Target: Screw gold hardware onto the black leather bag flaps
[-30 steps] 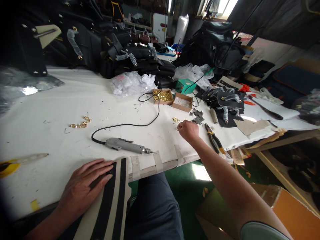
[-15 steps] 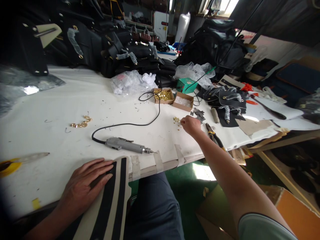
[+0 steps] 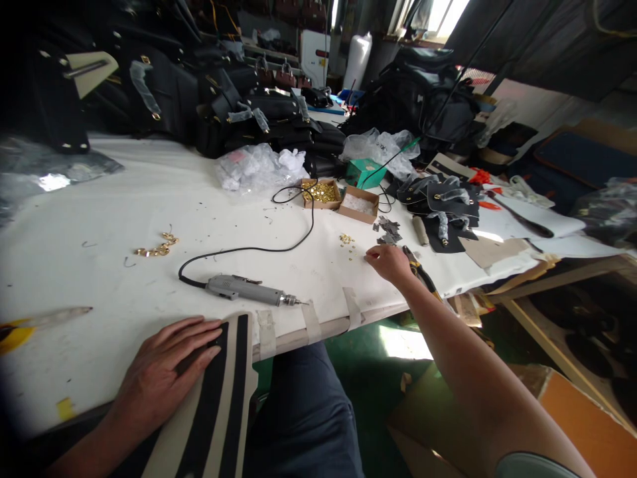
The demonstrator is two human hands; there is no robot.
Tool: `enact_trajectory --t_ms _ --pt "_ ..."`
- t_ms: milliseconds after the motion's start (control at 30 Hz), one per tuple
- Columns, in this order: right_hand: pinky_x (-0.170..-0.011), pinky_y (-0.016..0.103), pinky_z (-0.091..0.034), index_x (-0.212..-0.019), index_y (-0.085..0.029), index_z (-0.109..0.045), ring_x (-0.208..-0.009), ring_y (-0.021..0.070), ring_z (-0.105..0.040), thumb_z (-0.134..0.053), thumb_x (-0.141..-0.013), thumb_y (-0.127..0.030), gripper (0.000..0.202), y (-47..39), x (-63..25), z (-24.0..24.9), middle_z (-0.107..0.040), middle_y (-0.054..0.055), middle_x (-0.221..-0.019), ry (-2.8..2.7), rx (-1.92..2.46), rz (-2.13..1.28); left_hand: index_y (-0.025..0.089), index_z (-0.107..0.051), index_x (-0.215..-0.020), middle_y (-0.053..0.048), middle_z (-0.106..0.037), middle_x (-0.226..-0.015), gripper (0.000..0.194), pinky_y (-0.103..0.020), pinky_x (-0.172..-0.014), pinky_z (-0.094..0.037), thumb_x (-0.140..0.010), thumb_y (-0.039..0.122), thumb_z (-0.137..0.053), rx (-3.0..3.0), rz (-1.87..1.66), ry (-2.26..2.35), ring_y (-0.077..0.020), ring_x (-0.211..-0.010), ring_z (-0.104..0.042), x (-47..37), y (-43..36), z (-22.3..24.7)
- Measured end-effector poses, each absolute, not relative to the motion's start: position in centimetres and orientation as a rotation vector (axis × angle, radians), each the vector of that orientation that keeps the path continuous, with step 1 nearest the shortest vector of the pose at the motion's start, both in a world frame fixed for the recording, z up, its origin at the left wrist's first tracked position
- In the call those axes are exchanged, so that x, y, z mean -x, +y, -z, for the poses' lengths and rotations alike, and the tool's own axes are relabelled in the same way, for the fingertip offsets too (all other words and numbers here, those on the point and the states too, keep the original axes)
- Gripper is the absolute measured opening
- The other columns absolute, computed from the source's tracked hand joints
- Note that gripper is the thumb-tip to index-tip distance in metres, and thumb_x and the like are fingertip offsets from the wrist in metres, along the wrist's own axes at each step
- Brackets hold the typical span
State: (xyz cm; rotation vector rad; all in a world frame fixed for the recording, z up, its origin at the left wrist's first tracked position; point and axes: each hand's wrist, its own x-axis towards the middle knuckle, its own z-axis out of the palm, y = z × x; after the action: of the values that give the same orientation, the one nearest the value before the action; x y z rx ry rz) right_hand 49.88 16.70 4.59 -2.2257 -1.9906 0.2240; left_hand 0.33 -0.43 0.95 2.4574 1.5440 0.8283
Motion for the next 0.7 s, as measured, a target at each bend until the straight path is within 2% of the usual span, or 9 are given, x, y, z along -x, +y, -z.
enact_trajectory --t_ms 167,333,533,700 --pt "-0.079 0.032 -0.047 -0.095 -0.024 -0.084 -0.095 0.0243 -0.069 -0.069 -0.087 -0.036 0.021 15.7 -50.3 -3.1 -0.080 0.006 -0.104 -1.895 2.179 -0.338 0.029 -0.075 -0.124 -0.002 -0.078 -0.128 0.029 -0.048 -0.108 -0.048 -0.099 0.042 -0.065 -2.457 -0.833 1.544 -0.0294 -0.127 -0.064 -0.5 -0.4 -1.1" --pt "-0.066 0.029 -0.045 -0.085 -0.021 -0.080 -0.072 0.0193 -0.065 -0.070 -0.082 -0.037 0.019 16.5 -50.5 -3.2 -0.075 0.003 -0.077 -1.767 2.146 -0.550 0.030 -0.074 -0.125 -0.001 -0.078 -0.129 0.029 -0.048 -0.107 -0.048 -0.100 0.042 -0.065 -2.464 -0.832 1.543 -0.0289 -0.127 -0.064 -0.5 -0.4 -1.2" --pt "-0.059 0.026 -0.045 -0.096 -0.018 -0.078 -0.066 0.0161 -0.062 -0.063 -0.087 -0.047 0.034 19.5 -49.6 -2.7 -0.073 0.004 -0.077 -1.601 2.105 -0.673 0.030 -0.074 -0.125 -0.001 -0.078 -0.129 0.029 -0.046 -0.107 -0.047 -0.100 0.041 -0.065 -2.475 -0.829 1.549 -0.0285 -0.126 -0.064 -0.4 -0.4 -1.1" --pt "-0.056 0.026 -0.040 -0.079 -0.018 -0.076 -0.063 0.0158 -0.058 -0.066 -0.081 -0.042 0.026 21.6 -48.7 -1.9 -0.070 0.003 -0.069 -1.601 2.125 -0.663 0.030 -0.075 -0.124 -0.001 -0.078 -0.129 0.029 -0.046 -0.107 -0.048 -0.100 0.042 -0.064 -2.462 -0.812 1.564 -0.0290 -0.126 -0.065 -0.5 -0.5 -1.4"
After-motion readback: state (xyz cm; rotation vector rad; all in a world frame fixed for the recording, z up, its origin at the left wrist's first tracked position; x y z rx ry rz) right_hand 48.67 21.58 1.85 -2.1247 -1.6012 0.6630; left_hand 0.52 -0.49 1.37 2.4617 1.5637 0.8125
